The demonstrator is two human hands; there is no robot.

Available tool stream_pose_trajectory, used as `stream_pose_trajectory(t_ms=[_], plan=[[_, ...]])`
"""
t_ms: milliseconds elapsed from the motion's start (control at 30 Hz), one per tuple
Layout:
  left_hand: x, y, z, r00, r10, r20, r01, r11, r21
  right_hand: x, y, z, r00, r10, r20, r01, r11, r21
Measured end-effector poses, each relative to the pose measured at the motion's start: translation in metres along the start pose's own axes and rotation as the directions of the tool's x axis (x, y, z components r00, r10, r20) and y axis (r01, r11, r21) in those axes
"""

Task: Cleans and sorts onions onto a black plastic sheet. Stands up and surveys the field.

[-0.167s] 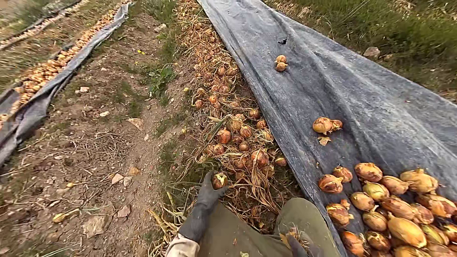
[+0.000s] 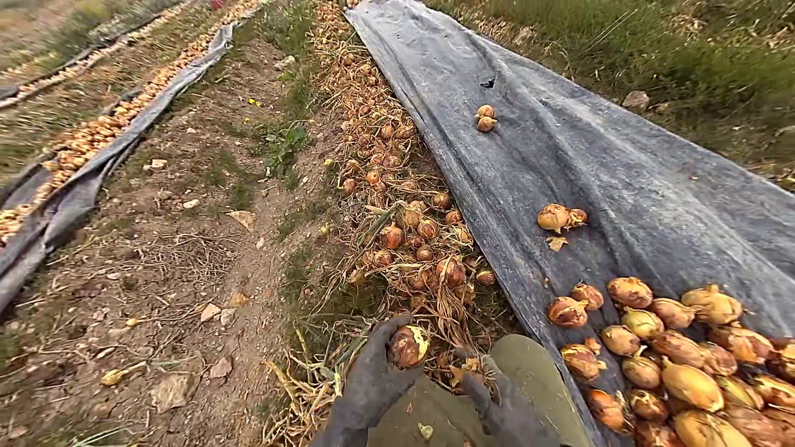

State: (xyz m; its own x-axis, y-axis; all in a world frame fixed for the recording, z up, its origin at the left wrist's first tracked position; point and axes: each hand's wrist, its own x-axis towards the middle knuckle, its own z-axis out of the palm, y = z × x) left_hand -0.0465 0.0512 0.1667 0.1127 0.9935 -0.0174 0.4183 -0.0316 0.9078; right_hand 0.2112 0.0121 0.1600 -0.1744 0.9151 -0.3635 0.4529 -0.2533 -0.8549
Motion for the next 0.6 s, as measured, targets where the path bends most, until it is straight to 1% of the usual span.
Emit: stream_pose_trajectory(t_ms=[33, 67, 100, 133, 167, 200, 233, 267, 300, 333, 367, 400, 433, 467, 500, 533, 567, 600], plan=[[-0.013, 0.016, 0.005, 0.997, 0.062, 0.047, -0.063, 0.998, 0.019, 0.002, -0.001, 0.01, 0.999, -0.052, 0.004, 0.05, 0.987, 0.151], [-0.024, 0.028, 0.01, 0.988, 0.118, 0.1, -0.123, 0.991, 0.052, 0.001, -0.002, 0.021, 0.995, -0.099, 0.0, 0.094, 0.946, 0.311], [-0.034, 0.038, 0.014, 0.977, 0.148, 0.155, -0.165, 0.981, 0.105, -0.004, -0.004, 0.028, 0.993, -0.117, -0.006, 0.108, 0.891, 0.44], [-0.042, 0.047, 0.016, 0.969, 0.125, 0.213, -0.163, 0.972, 0.169, -0.009, -0.006, 0.033, 0.994, -0.106, -0.031, 0.106, 0.844, 0.526], [-0.048, 0.054, 0.017, 0.965, 0.075, 0.253, -0.134, 0.965, 0.225, -0.014, -0.006, 0.034, 0.992, -0.105, -0.065, 0.124, 0.839, 0.53], [-0.053, 0.059, 0.015, 0.958, 0.004, 0.287, -0.084, 0.96, 0.266, -0.016, -0.003, 0.031, 0.982, -0.154, -0.108, 0.187, 0.875, 0.446], [-0.058, 0.063, 0.013, 0.943, -0.075, 0.325, -0.026, 0.955, 0.296, -0.019, 0.002, 0.027, 0.959, -0.241, -0.148, 0.274, 0.924, 0.268], [-0.06, 0.066, 0.012, 0.924, -0.147, 0.354, 0.031, 0.949, 0.312, -0.022, 0.008, 0.024, 0.91, -0.364, -0.2, 0.382, 0.923, 0.056], [-0.062, 0.07, 0.011, 0.9, -0.208, 0.383, 0.08, 0.943, 0.324, -0.023, 0.013, 0.023, 0.816, -0.503, -0.284, 0.491, 0.863, -0.118], [-0.061, 0.074, 0.011, 0.876, -0.257, 0.408, 0.114, 0.932, 0.344, -0.025, 0.016, 0.019, 0.728, -0.588, -0.353, 0.551, 0.808, -0.21], [-0.058, 0.077, 0.011, 0.862, -0.288, 0.417, 0.131, 0.922, 0.365, -0.029, 0.016, 0.013, 0.696, -0.598, -0.398, 0.567, 0.797, -0.207], [-0.055, 0.08, 0.012, 0.866, -0.295, 0.405, 0.132, 0.914, 0.384, -0.037, 0.014, 0.007, 0.727, -0.536, -0.43, 0.529, 0.836, -0.146], [-0.052, 0.086, 0.013, 0.88, -0.285, 0.38, 0.114, 0.903, 0.414, -0.045, 0.013, 0.0, 0.797, -0.411, -0.442, 0.417, 0.905, -0.09], [-0.048, 0.092, 0.015, 0.897, -0.258, 0.359, 0.08, 0.893, 0.442, -0.051, 0.014, -0.007, 0.882, -0.248, -0.401, 0.238, 0.968, -0.077], [-0.044, 0.098, 0.018, 0.911, -0.214, 0.353, 0.026, 0.884, 0.467, -0.055, 0.015, -0.015, 0.95, -0.072, -0.303, 0.034, 0.991, -0.13], [-0.041, 0.105, 0.023, 0.917, -0.164, 0.363, -0.042, 0.867, 0.497, -0.055, 0.018, -0.021, 0.983, 0.076, -0.167, -0.111, 0.971, -0.212], [-0.038, 0.113, 0.03, 0.917, -0.122, 0.379, -0.11, 0.837, 0.536, -0.053, 0.023, -0.023, 0.987, 0.148, -0.062, -0.16, 0.952, -0.261], [-0.035, 0.121, 0.038, 0.913, -0.115, 0.39, -0.152, 0.794, 0.589, -0.054, 0.027, -0.02, 0.99, 0.14, -0.011, -0.139, 0.96, -0.244]])
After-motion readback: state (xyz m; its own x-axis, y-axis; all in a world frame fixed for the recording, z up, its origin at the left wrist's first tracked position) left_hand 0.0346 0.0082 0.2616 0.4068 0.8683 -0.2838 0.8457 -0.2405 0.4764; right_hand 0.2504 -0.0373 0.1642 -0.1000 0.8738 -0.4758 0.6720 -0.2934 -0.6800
